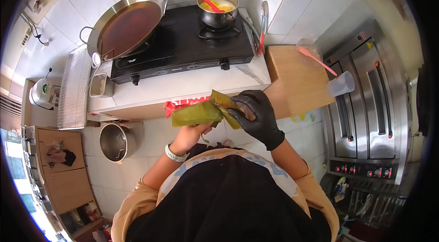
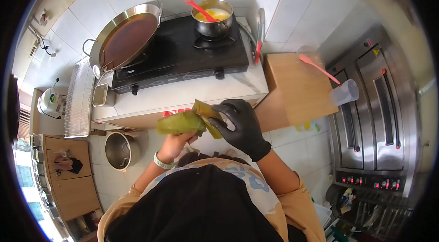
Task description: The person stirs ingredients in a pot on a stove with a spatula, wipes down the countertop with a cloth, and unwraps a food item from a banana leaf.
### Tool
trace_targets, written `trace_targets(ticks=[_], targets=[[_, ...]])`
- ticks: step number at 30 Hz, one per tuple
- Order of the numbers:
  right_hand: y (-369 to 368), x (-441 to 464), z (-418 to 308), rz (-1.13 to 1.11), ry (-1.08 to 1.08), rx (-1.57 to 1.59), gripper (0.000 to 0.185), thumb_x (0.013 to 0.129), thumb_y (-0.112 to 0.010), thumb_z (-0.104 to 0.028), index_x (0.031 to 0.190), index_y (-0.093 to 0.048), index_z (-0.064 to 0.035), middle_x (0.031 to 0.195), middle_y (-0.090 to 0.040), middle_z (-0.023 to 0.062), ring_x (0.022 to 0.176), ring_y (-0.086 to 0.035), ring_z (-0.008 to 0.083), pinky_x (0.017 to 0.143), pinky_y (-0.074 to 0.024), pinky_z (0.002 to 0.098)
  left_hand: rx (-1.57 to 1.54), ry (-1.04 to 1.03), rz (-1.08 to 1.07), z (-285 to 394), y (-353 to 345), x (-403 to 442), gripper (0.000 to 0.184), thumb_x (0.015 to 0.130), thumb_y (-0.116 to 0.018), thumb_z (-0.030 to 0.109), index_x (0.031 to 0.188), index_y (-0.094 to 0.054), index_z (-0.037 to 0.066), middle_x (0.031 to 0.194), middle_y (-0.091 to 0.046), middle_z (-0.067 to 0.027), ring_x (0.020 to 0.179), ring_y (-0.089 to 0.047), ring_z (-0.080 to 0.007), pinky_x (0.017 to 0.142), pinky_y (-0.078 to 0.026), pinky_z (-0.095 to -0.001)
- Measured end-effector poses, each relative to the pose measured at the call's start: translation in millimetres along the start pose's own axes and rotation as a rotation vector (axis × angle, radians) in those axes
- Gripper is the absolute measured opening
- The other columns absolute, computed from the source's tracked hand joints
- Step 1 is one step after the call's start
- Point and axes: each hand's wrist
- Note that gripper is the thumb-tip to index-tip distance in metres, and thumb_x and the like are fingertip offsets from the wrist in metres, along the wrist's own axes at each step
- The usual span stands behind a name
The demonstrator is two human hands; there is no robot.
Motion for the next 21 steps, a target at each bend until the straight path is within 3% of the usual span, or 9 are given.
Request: trace_targets(ticks=[3, 6, 9, 12, 15, 18, 21], targets=[[16.1, -4.9, 12.9, -0.034, 0.028, -0.036, 0.024, 0.070, -0.073, -0.009, 0.091, -0.063, -0.0055, 0.084, -0.060, 0.0083, 0.079, -0.058, 0.0247, 0.071, -0.0470, 0.0329, -0.007, -0.034, -0.016, -20.3, -14.4, 3.9, 0.010, 0.085, -0.049, 0.001, 0.093, -0.055, 0.001, 0.069, -0.048, 0.0003, 0.057, -0.038, -0.0069, 0.050, -0.033, -0.0223], [22.3, -14.4, 24.6, 0.082, -0.133, 0.100, 0.015, 0.075, -0.069, -0.008, 0.088, -0.064, -0.0038, 0.080, -0.061, 0.0092, 0.072, -0.059, 0.0197, 0.067, -0.0470, 0.0283, 0.067, -0.071, -0.063, -25.3, -25.9, 9.2, 0.016, 0.085, -0.050, 0.001, 0.101, -0.053, 0.001, 0.075, -0.050, 0.0002, 0.062, -0.040, -0.0068, 0.055, -0.036, -0.0221], [32.0, -17.5, 29.9, 0.102, -0.384, 0.302, 0.013, 0.081, -0.065, -0.012, 0.087, -0.063, -0.0003, 0.078, -0.062, 0.0081, 0.070, -0.059, 0.0156, 0.059, -0.0454, 0.0257, 0.126, -0.075, -0.094, -23.4, -41.1, 11.2, 0.026, 0.085, -0.050, 0.001, 0.111, -0.049, 0.002, 0.083, -0.051, -0.0001, 0.069, -0.043, -0.0068, 0.060, -0.038, -0.0217], [30.4, -23.1, 38.0, 0.013, -0.754, 0.686, 0.016, 0.084, -0.061, -0.014, 0.089, -0.063, 0.0013, 0.080, -0.063, 0.0058, 0.074, -0.058, 0.0101, 0.062, -0.0450, 0.0233, 0.154, -0.110, -0.139, -26.7, -51.8, 12.1, 0.033, 0.086, -0.050, 0.001, 0.119, -0.045, 0.002, 0.093, -0.053, -0.0012, 0.076, -0.046, -0.0071, 0.067, -0.041, -0.0218], [33.3, -25.6, 37.0, -0.036, -0.868, 1.014, 0.018, 0.086, -0.058, -0.015, 0.091, -0.063, 0.0019, 0.082, -0.062, 0.0030, 0.075, -0.056, 0.0075, 0.065, -0.0451, 0.0224, 0.020, -0.114, -0.184, -26.1, -64.4, 15.4, 0.037, 0.087, -0.050, 0.001, 0.123, -0.043, 0.002, 0.103, -0.055, -0.0027, 0.085, -0.051, -0.0079, 0.075, -0.042, -0.0232], [38.8, -25.5, 36.1, -0.033, -0.745, 0.973, 0.019, 0.086, -0.057, -0.016, 0.091, -0.064, 0.0017, 0.082, -0.062, 0.0031, 0.074, -0.056, 0.0073, 0.067, -0.0448, 0.0218, 0.007, -0.042, -0.310, -17.5, -61.5, 18.9, 0.039, 0.087, -0.050, -0.001, 0.125, -0.042, 0.002, 0.111, -0.054, -0.0042, 0.096, -0.052, -0.0091, 0.083, -0.042, -0.0247], [37.4, -28.2, 44.2, -0.095, -0.912, 1.055, 0.020, 0.086, -0.057, -0.016, 0.093, -0.063, 0.0019, 0.083, -0.062, 0.0037, 0.075, -0.056, 0.0077, 0.067, -0.0452, 0.0215, 0.029, -0.026, -0.426, -14.0, -60.4, 21.7, 0.041, 0.086, -0.048, -0.004, 0.126, -0.041, 0.002, 0.114, -0.054, -0.0054, 0.102, -0.052, -0.0108, 0.087, -0.042, -0.0260]])
Point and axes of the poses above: each hand's wrist, its own x-axis towards the middle knuckle, its own y-axis out of the back of the hand, z = x × y
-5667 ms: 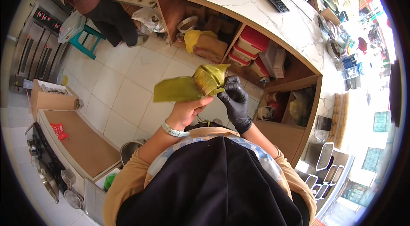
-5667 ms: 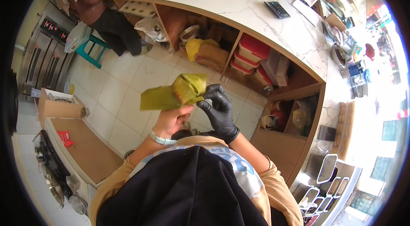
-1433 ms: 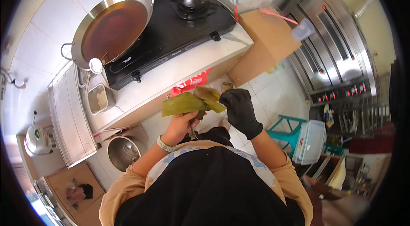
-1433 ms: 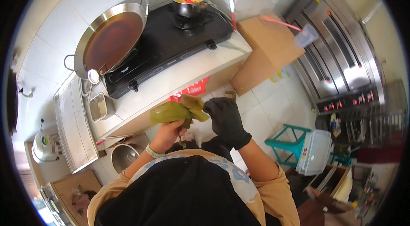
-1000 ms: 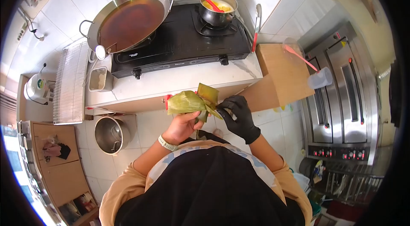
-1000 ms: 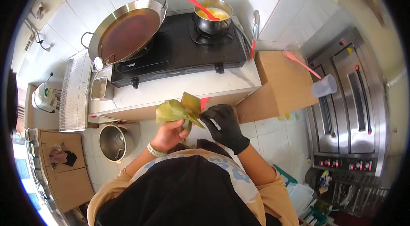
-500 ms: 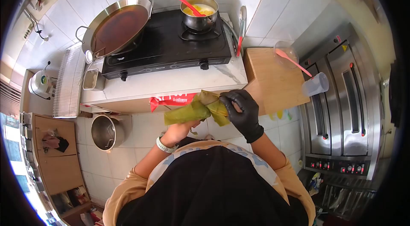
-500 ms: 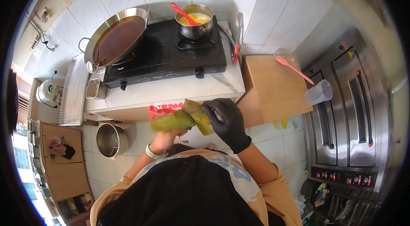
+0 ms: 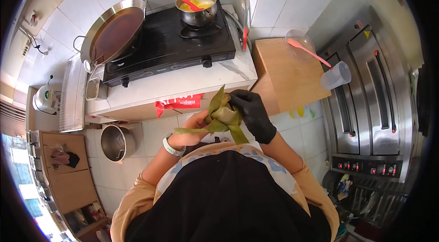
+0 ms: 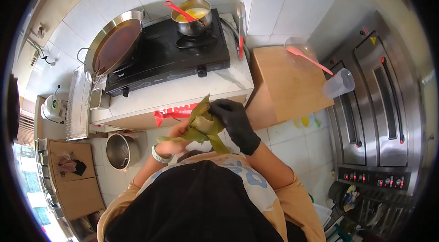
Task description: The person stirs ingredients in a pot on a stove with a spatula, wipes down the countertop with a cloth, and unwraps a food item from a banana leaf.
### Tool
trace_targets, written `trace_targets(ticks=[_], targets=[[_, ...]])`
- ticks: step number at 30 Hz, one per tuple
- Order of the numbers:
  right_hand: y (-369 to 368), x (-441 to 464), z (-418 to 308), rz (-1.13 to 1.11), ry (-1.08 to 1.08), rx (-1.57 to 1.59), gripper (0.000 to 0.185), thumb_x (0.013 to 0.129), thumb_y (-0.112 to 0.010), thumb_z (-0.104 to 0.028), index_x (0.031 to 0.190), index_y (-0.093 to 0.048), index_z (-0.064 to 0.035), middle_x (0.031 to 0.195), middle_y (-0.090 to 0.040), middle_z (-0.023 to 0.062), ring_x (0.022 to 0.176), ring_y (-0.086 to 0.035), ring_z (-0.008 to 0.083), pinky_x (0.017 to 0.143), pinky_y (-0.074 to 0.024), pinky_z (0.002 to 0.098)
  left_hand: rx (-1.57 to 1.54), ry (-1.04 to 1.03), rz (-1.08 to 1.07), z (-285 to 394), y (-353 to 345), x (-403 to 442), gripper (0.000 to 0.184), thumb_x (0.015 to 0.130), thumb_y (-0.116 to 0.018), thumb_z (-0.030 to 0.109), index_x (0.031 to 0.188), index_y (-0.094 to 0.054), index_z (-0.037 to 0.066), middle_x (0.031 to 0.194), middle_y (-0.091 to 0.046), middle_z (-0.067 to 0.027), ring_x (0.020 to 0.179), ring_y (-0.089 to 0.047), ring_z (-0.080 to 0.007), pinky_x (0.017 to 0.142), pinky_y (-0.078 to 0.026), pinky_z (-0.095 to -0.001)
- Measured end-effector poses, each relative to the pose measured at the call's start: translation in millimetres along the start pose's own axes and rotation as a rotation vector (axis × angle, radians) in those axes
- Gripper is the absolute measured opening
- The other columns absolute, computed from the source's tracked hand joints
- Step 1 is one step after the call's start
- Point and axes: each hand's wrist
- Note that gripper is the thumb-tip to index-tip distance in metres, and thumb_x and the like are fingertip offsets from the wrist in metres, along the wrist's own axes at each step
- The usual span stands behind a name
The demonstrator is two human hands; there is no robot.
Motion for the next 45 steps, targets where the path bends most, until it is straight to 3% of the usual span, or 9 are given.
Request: trace_targets(ticks=[7, 17, 19, 21, 23, 29, 35, 39, 45], targets=[[3.9, -4.1, 0.7, -0.054, 0.120, -0.026, 0.021, 0.085, -0.059, -0.017, 0.094, -0.064, 0.0021, 0.084, -0.063, 0.0042, 0.075, -0.059, 0.0078, 0.065, -0.0464, 0.0192, 0.027, -0.257, 0.199, -16.2, -23.6, 16.2, 0.044, 0.086, -0.046, -0.008, 0.128, -0.038, 0.002, 0.119, -0.051, -0.0072, 0.109, -0.050, -0.0149, 0.092, -0.042, -0.0291], [-9.3, -18.0, -3.0, 0.191, 0.083, 0.137, 0.020, 0.085, -0.060, -0.016, 0.094, -0.064, 0.0025, 0.083, -0.063, 0.0055, 0.072, -0.059, 0.0081, 0.064, -0.0479, 0.0206, 0.014, -0.480, 0.427, -29.7, -35.2, 30.2, 0.044, 0.086, -0.045, -0.007, 0.128, -0.037, 0.005, 0.117, -0.050, -0.0067, 0.106, -0.050, -0.0158, 0.089, -0.042, -0.0286], [-11.8, -16.1, -2.9, 0.211, 0.111, 0.159, 0.021, 0.084, -0.062, -0.017, 0.093, -0.064, 0.0025, 0.081, -0.063, 0.0053, 0.071, -0.058, 0.0078, 0.063, -0.0477, 0.0202, 0.637, -0.370, 0.449, -35.7, -28.5, 21.1, 0.045, 0.086, -0.046, -0.006, 0.128, -0.036, 0.005, 0.118, -0.049, -0.0066, 0.106, -0.049, -0.0155, 0.088, -0.042, -0.0288], [-14.8, -14.6, -0.4, 0.227, 0.140, 0.132, 0.021, 0.084, -0.062, -0.016, 0.092, -0.064, 0.0026, 0.081, -0.063, 0.0052, 0.072, -0.058, 0.0077, 0.063, -0.0474, 0.0205, 0.499, -0.335, 0.437, -37.7, -27.7, 17.7, 0.046, 0.086, -0.047, -0.005, 0.128, -0.035, 0.005, 0.119, -0.047, -0.0065, 0.107, -0.047, -0.0156, 0.088, -0.041, -0.0295], [-20.6, -13.2, 5.2, 0.262, 0.140, 0.145, 0.020, 0.084, -0.062, -0.016, 0.093, -0.064, 0.0024, 0.082, -0.063, 0.0048, 0.072, -0.057, 0.0075, 0.064, -0.0471, 0.0206, -0.389, -0.359, 0.374, -37.0, -31.6, 25.5, 0.047, 0.086, -0.048, -0.004, 0.130, -0.033, 0.005, 0.120, -0.045, -0.0064, 0.108, -0.046, -0.0159, 0.089, -0.041, -0.0308], [-31.8, -13.8, 2.5, 0.393, 0.136, 0.315, 0.022, 0.085, -0.061, -0.018, 0.096, -0.063, 0.0009, 0.086, -0.063, 0.0041, 0.073, -0.057, 0.0074, 0.064, -0.0468, 0.0206, -0.459, -0.320, 0.274, -8.6, -33.0, 42.9, 0.047, 0.087, -0.049, 0.001, 0.130, -0.031, 0.005, 0.121, -0.045, -0.0073, 0.112, -0.045, -0.0183, 0.094, -0.039, -0.0336], [-30.7, -24.6, -33.9, 0.421, 0.248, 0.343, 0.024, 0.086, -0.059, -0.020, 0.099, -0.063, 0.0003, 0.087, -0.062, 0.0045, 0.075, -0.058, 0.0078, 0.063, -0.0471, 0.0210, -0.381, -0.420, -0.102, 19.9, -26.7, 75.5, 0.050, 0.089, -0.052, 0.016, 0.131, -0.030, 0.000, 0.120, -0.049, -0.0123, 0.109, -0.050, -0.0183, 0.092, -0.042, -0.0325], [-45.7, -48.0, -79.6, 0.483, 0.386, -0.012, 0.018, 0.084, -0.061, -0.013, 0.093, -0.063, 0.0024, 0.085, -0.062, 0.0053, 0.073, -0.058, 0.0091, 0.062, -0.0471, 0.0227, 0.393, -0.468, -0.505, 105.9, -4.2, 62.1, 0.038, 0.089, -0.050, 0.017, 0.122, -0.041, 0.000, 0.115, -0.052, -0.0147, 0.102, -0.054, -0.0247, 0.087, -0.046, -0.0377], [-74.9, -101.9, -126.7, 0.280, 0.727, -0.350, 0.018, 0.070, -0.071, 0.000, 0.087, -0.066, 0.0015, 0.077, -0.064, 0.0094, 0.069, -0.061, 0.0141, 0.064, -0.0481, 0.0258, -0.160, -0.561, -0.962, 87.9, -31.4, 56.0, 0.033, 0.087, -0.051, 0.025, 0.109, -0.050, 0.001, 0.106, -0.055, -0.0146, 0.094, -0.055, -0.0292, 0.080, -0.045, -0.0401]])
Point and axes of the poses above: each hand's wrist, its own x-axis towards the middle knuckle, its own y-axis out of the back of the hand, z = x × y
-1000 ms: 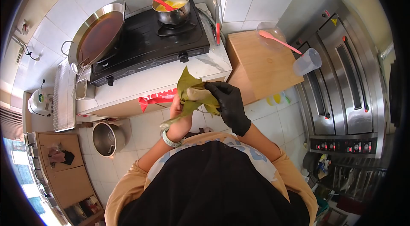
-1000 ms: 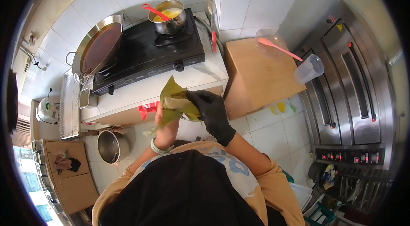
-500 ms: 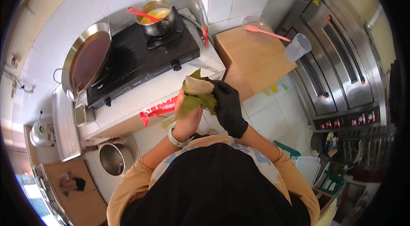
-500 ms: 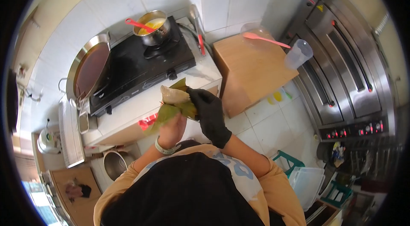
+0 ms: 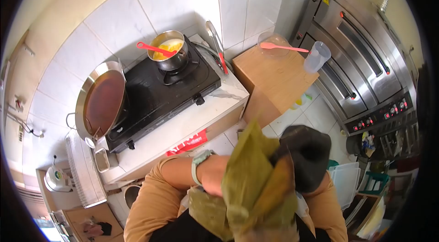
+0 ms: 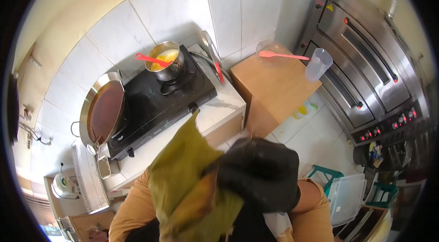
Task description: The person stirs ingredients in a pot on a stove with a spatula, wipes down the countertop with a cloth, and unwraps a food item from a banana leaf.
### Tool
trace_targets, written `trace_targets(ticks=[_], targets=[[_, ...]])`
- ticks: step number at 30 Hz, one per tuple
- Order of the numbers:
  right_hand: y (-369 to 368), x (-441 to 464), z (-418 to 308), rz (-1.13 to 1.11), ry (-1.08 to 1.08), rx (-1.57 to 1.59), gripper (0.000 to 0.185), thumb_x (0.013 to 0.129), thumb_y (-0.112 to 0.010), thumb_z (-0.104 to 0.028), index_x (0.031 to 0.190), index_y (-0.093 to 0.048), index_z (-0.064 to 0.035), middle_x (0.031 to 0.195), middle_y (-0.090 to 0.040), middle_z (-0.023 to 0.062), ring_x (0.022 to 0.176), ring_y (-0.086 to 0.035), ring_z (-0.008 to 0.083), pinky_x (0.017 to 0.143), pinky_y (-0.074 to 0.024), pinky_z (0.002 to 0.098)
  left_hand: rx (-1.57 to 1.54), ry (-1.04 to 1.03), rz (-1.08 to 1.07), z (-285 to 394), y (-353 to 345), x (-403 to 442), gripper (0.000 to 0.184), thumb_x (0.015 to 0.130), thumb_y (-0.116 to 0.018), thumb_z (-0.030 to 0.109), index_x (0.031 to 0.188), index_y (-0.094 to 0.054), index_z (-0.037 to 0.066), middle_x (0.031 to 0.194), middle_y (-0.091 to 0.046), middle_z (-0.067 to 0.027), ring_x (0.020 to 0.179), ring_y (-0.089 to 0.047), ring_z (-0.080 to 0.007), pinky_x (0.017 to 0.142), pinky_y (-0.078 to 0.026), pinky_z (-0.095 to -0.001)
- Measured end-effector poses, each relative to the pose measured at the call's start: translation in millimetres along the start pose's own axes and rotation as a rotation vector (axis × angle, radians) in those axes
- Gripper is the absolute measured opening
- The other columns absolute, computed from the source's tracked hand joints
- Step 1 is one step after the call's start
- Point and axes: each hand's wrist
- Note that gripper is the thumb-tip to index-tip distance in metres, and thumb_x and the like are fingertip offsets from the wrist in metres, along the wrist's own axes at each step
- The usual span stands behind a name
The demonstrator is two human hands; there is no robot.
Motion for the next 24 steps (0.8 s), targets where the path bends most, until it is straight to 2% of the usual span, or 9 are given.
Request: trace_targets(ticks=[3, 6, 11, 15, 18, 20, 24], targets=[[-0.8, 1.0, -12.8, -0.151, -0.075, 0.109, 0.021, 0.067, -0.073, -0.001, 0.086, -0.068, 0.0004, 0.077, -0.065, 0.0108, 0.068, -0.063, 0.0178, 0.063, -0.0487, 0.0270, -0.123, -0.088, -0.069, 4.1, -10.5, 5.5, 0.032, 0.085, -0.052, 0.030, 0.102, -0.055, 0.002, 0.102, -0.057, -0.0145, 0.090, -0.055, -0.0315, 0.076, -0.044, -0.0413], [-6.8, 0.7, -5.6, -0.141, 0.154, 0.038, 0.021, 0.065, -0.074, 0.000, 0.085, -0.068, 0.0005, 0.076, -0.066, 0.0108, 0.068, -0.063, 0.0187, 0.062, -0.0489, 0.0275, -0.163, -0.195, -0.085, 8.4, -16.2, 12.2, 0.033, 0.084, -0.052, 0.034, 0.095, -0.060, 0.003, 0.098, -0.058, -0.0144, 0.085, -0.056, -0.0338, 0.073, -0.044, -0.0426], [-16.4, -1.3, -2.6, -0.129, 0.150, 0.011, 0.019, 0.067, -0.072, 0.000, 0.086, -0.067, 0.0009, 0.077, -0.065, 0.0099, 0.069, -0.062, 0.0171, 0.063, -0.0485, 0.0266, -0.045, -0.495, 0.050, 28.4, -10.4, 39.2, 0.022, 0.085, -0.050, 0.025, 0.076, -0.057, 0.006, 0.084, -0.056, -0.0115, 0.073, -0.055, -0.0289, 0.061, -0.042, -0.0399], [-20.6, -5.8, 1.6, -0.116, 0.135, 0.002, 0.018, 0.069, -0.070, 0.000, 0.087, -0.067, 0.0013, 0.077, -0.065, 0.0092, 0.069, -0.061, 0.0158, 0.063, -0.0482, 0.0259, 0.088, -0.640, -0.037, 42.1, 4.1, 43.1, 0.022, 0.085, -0.048, 0.021, 0.068, -0.053, 0.008, 0.078, -0.053, -0.0097, 0.069, -0.054, -0.0262, 0.056, -0.041, -0.0384], [-24.5, -8.3, 3.3, -0.102, 0.120, -0.014, 0.017, 0.071, -0.069, 0.000, 0.087, -0.066, 0.0016, 0.077, -0.065, 0.0086, 0.069, -0.061, 0.0149, 0.063, -0.0480, 0.0254, 0.033, -0.702, 0.143, 33.6, -21.2, 29.1, 0.027, 0.086, -0.047, 0.016, 0.059, -0.045, 0.011, 0.072, -0.048, -0.0072, 0.064, -0.051, -0.0231, 0.051, -0.038, -0.0364], [-26.0, -9.1, 3.5, -0.096, 0.123, -0.028, 0.017, 0.071, -0.068, 0.000, 0.088, -0.066, 0.0018, 0.078, -0.065, 0.0083, 0.069, -0.061, 0.0142, 0.063, -0.0478, 0.0250, 0.024, -0.755, 0.196, 28.7, -24.6, 27.9, 0.026, 0.086, -0.047, 0.015, 0.061, -0.046, 0.010, 0.073, -0.048, -0.0073, 0.067, -0.052, -0.0232, 0.053, -0.039, -0.0357], [-28.8, -10.4, 5.4, -0.090, 0.110, -0.033, 0.015, 0.073, -0.067, 0.000, 0.088, -0.065, 0.0022, 0.078, -0.064, 0.0076, 0.070, -0.060, 0.0130, 0.063, -0.0475, 0.0243, 0.013, -0.668, 0.158, 30.9, -16.0, 26.5, 0.017, 0.086, -0.049, 0.016, 0.071, -0.048, 0.008, 0.082, -0.049, -0.0086, 0.075, -0.052, -0.0246, 0.060, -0.040, -0.0363]])
Point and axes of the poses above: each hand's wrist, its own x-axis towards the middle knuckle, its own y-axis out of the back of the hand, z = x × y
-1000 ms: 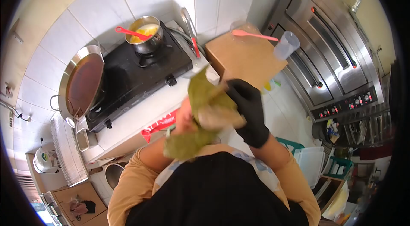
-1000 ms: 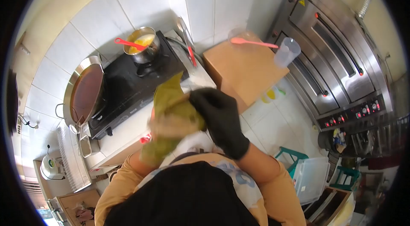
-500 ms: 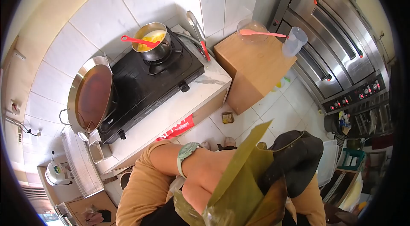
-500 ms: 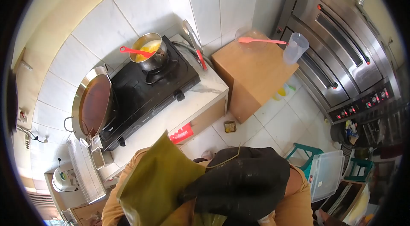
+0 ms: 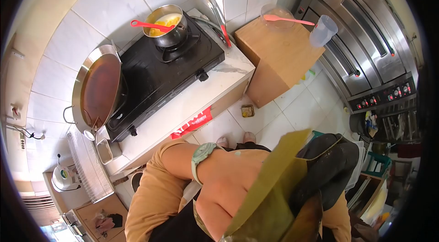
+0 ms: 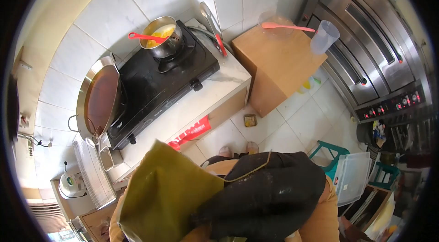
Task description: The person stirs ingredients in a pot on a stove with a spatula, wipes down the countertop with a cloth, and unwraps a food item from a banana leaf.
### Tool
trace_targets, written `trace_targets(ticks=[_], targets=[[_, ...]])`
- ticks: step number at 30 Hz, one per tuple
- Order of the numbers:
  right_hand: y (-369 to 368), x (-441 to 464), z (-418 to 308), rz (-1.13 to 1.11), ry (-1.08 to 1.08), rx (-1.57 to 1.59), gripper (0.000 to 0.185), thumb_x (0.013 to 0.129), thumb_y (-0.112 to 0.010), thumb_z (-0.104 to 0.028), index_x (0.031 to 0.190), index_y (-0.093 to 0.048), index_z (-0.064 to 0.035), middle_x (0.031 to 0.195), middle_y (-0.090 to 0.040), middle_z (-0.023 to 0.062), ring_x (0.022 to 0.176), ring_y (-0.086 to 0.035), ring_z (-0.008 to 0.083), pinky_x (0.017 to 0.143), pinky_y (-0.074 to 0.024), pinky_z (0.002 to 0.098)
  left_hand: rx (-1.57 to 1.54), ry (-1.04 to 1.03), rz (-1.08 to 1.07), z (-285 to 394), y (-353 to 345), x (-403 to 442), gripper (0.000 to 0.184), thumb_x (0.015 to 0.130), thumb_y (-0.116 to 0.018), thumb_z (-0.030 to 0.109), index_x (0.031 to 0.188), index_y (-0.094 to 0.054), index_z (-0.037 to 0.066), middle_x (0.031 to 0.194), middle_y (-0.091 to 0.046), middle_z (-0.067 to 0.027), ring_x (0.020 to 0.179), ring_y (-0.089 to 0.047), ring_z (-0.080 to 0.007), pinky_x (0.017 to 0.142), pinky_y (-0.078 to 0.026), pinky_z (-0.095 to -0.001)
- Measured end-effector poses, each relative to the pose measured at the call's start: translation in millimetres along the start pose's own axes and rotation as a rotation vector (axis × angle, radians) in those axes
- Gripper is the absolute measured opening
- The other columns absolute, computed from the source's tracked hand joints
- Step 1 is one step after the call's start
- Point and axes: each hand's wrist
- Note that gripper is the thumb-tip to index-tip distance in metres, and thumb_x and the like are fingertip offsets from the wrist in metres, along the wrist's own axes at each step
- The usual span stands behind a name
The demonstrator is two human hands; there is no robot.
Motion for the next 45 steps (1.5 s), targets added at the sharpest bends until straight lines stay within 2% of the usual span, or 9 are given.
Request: trace_targets(ticks=[8, 14, 17, 18, 25, 27, 32, 39, 45], targets=[[-2.5, 1.1, -0.4, 0.035, -0.059, -0.005, 0.013, 0.077, -0.064, 0.000, 0.090, -0.064, 0.0030, 0.079, -0.064, 0.0061, 0.070, -0.058, 0.0104, 0.064, -0.0469, 0.0229, -0.059, 0.251, -0.085, 7.0, 15.9, -13.3, 0.015, 0.086, -0.053, 0.018, 0.092, -0.051, 0.004, 0.100, -0.051, -0.0113, 0.091, -0.052, -0.0274, 0.074, -0.041, -0.0377], [-2.9, 8.7, 9.8, 0.270, -0.310, 0.095, 0.012, 0.079, -0.062, 0.001, 0.091, -0.063, 0.0036, 0.079, -0.063, 0.0050, 0.071, -0.057, 0.0086, 0.064, -0.0464, 0.0219, -0.020, 0.672, -0.224, 10.5, 35.2, -44.9, 0.028, 0.086, -0.056, 0.020, 0.107, -0.053, 0.001, 0.114, -0.053, -0.0133, 0.103, -0.052, -0.0295, 0.084, -0.041, -0.0387], [-2.0, 7.0, 30.1, 0.412, -0.448, 0.311, 0.010, 0.081, -0.060, 0.000, 0.091, -0.062, 0.0038, 0.080, -0.063, 0.0043, 0.071, -0.057, 0.0079, 0.065, -0.0462, 0.0214, 0.048, 0.767, 0.007, 6.5, 56.1, -74.4, 0.038, 0.084, -0.060, 0.020, 0.116, -0.052, 0.000, 0.123, -0.050, -0.0141, 0.111, -0.050, -0.0292, 0.093, -0.038, -0.0393], [-1.3, 7.0, 34.7, 0.422, -0.470, 0.307, 0.011, 0.081, -0.061, -0.001, 0.091, -0.063, 0.0037, 0.080, -0.063, 0.0043, 0.072, -0.057, 0.0078, 0.066, -0.0461, 0.0213, 0.215, 0.693, -0.050, 8.8, 64.9, -74.6, 0.038, 0.084, -0.061, 0.019, 0.116, -0.052, 0.000, 0.123, -0.050, -0.0142, 0.112, -0.049, -0.0284, 0.094, -0.037, -0.0391], [2.9, 11.0, 56.0, 0.456, -0.557, 0.283, 0.015, 0.082, -0.062, -0.008, 0.092, -0.064, 0.0032, 0.083, -0.064, 0.0048, 0.076, -0.057, 0.0076, 0.070, -0.0456, 0.0216, 0.041, 0.763, 0.443, 7.6, 50.7, -65.3, 0.073, 0.080, -0.067, 0.016, 0.135, -0.023, -0.005, 0.135, -0.036, -0.0151, 0.122, -0.041, -0.0237, 0.100, -0.030, -0.0350], [3.0, 10.2, 57.2, 0.469, -0.560, 0.298, 0.015, 0.082, -0.062, -0.008, 0.093, -0.064, 0.0032, 0.083, -0.064, 0.0048, 0.076, -0.056, 0.0074, 0.070, -0.0455, 0.0216, 0.136, 0.765, 0.316, 2.9, 58.6, -79.4, 0.074, 0.080, -0.067, 0.015, 0.136, -0.023, -0.004, 0.135, -0.035, -0.0148, 0.122, -0.040, -0.0231, 0.101, -0.030, -0.0347], [4.6, 11.2, 60.4, 0.523, -0.552, 0.288, 0.015, 0.083, -0.062, -0.010, 0.092, -0.064, 0.0030, 0.081, -0.063, 0.0032, 0.074, -0.055, 0.0068, 0.068, -0.0447, 0.0215, 0.096, 0.714, 0.338, 1.6, 63.5, -69.7, 0.078, 0.080, -0.067, 0.015, 0.138, -0.017, -0.001, 0.136, -0.035, -0.0130, 0.123, -0.040, -0.0219, 0.100, -0.032, -0.0346], [12.2, 10.6, 82.8, 0.570, -0.524, 0.456, 0.016, 0.085, -0.059, -0.011, 0.093, -0.062, 0.0023, 0.084, -0.059, 0.0022, 0.077, -0.053, 0.0061, 0.069, -0.0431, 0.0207, 0.165, 0.847, 0.600, -8.5, 52.2, -59.1, 0.079, 0.084, -0.061, 0.012, 0.141, -0.007, 0.004, 0.135, -0.036, -0.0115, 0.121, -0.042, -0.0211, 0.097, -0.039, -0.0328], [18.7, 1.5, 96.2, 0.552, -0.630, 0.537, 0.020, 0.085, -0.059, -0.014, 0.099, -0.060, 0.0011, 0.090, -0.058, 0.0025, 0.079, -0.053, 0.0072, 0.070, -0.0435, 0.0211, 0.170, 0.872, 0.747, -11.2, 54.0, -65.6, 0.051, 0.081, -0.064, 0.010, 0.122, -0.033, 0.004, 0.119, -0.050, -0.0091, 0.107, -0.053, -0.0182, 0.089, -0.046, -0.0321]])
Point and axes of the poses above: each hand's wrist, its own x-axis towards the middle knuckle, its own y-axis out of the back of the hand, z = x × y
